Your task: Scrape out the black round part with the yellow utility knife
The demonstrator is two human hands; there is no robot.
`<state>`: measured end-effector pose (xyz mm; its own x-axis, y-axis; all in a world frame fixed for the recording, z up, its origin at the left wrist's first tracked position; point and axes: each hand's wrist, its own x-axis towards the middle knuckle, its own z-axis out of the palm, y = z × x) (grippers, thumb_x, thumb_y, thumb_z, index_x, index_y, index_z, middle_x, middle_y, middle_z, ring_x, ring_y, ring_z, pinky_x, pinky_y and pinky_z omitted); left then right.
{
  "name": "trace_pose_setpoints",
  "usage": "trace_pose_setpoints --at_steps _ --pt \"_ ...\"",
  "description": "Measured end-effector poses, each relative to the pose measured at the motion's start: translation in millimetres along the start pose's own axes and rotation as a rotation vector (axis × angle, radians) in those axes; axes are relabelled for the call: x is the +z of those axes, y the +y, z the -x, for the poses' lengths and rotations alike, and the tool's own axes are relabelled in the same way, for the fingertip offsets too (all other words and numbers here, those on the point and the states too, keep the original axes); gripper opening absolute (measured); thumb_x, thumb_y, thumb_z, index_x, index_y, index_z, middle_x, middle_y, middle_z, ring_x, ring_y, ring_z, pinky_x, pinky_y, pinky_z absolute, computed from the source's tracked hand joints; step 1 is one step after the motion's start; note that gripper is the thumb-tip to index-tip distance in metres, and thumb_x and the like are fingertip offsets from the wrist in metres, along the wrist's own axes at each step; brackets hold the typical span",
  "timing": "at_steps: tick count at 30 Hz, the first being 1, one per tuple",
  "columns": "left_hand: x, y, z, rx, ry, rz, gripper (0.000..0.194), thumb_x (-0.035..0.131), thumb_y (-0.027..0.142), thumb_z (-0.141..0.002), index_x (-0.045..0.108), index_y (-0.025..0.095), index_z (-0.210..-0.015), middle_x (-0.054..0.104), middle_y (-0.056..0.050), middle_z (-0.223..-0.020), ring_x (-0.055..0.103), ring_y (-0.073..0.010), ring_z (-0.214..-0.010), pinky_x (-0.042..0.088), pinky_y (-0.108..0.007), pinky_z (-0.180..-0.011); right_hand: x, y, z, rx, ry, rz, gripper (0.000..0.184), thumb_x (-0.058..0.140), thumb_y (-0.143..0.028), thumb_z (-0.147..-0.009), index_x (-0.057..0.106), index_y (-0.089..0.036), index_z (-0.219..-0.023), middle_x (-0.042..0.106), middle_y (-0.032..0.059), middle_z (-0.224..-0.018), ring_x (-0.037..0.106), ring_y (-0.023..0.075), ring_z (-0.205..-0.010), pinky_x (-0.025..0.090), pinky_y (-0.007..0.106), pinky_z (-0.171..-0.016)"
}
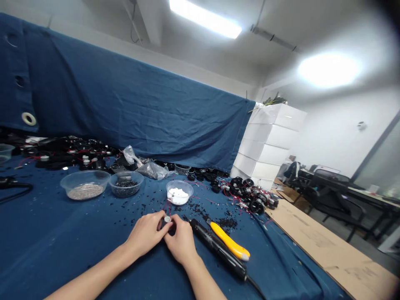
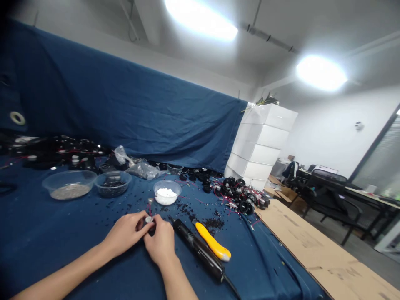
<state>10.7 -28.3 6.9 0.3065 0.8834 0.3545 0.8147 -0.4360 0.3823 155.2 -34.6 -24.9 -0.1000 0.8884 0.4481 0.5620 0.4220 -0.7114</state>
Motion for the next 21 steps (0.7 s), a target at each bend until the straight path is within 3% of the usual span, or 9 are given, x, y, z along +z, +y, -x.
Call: trace_pose_setpoints --at_steps 7,14,21 --pt "0.3 0.6 3.3 0.137 -0.057 0.009 0.032 0.037 0.030 -0.096 0.066 0.019 -0.106 0.072 -0.009 -0.100 0.066 -0.0250 -0.094 0.048 -0.034 -0.082 -1.2 -1.5 2.8 -0.046 -0.084 0.412 0.010 0.051 -0.018 -0.085 0.056 -0.020 -0.093 0.069 0.0051 -0.084 0.067 0.0206 -0.075 0.038 0.024 -0.060" --pt "3.9 -1.9 6.2 0.237 -0.157 -0.221 0.049 0.035 0.017 -0.089 0.052 0.010 -0.134 0.063 -0.015 -0.126 0.058 -0.0303 -0.113 0.045 -0.045 -0.097 0.4 -6.7 2.3 -0.004 -0.095 0.572 0.019 0.049 -0.028 -0.089 0.059 -0.015 -0.100 0.070 0.0126 -0.088 0.069 0.0275 -0.079 0.045 0.031 -0.064" --pt "9.7 -6.3 10.7 0.245 -0.174 -0.234 0.064 0.044 0.016 -0.080 0.039 0.016 -0.144 0.056 -0.014 -0.136 0.052 -0.0303 -0.122 0.043 -0.045 -0.101 3.6 -7.9 -2.3 0.075 -0.101 0.677 0.030 0.041 -0.034 -0.094 0.060 -0.013 -0.102 0.071 0.0166 -0.085 0.070 0.0327 -0.076 0.050 0.038 -0.063"
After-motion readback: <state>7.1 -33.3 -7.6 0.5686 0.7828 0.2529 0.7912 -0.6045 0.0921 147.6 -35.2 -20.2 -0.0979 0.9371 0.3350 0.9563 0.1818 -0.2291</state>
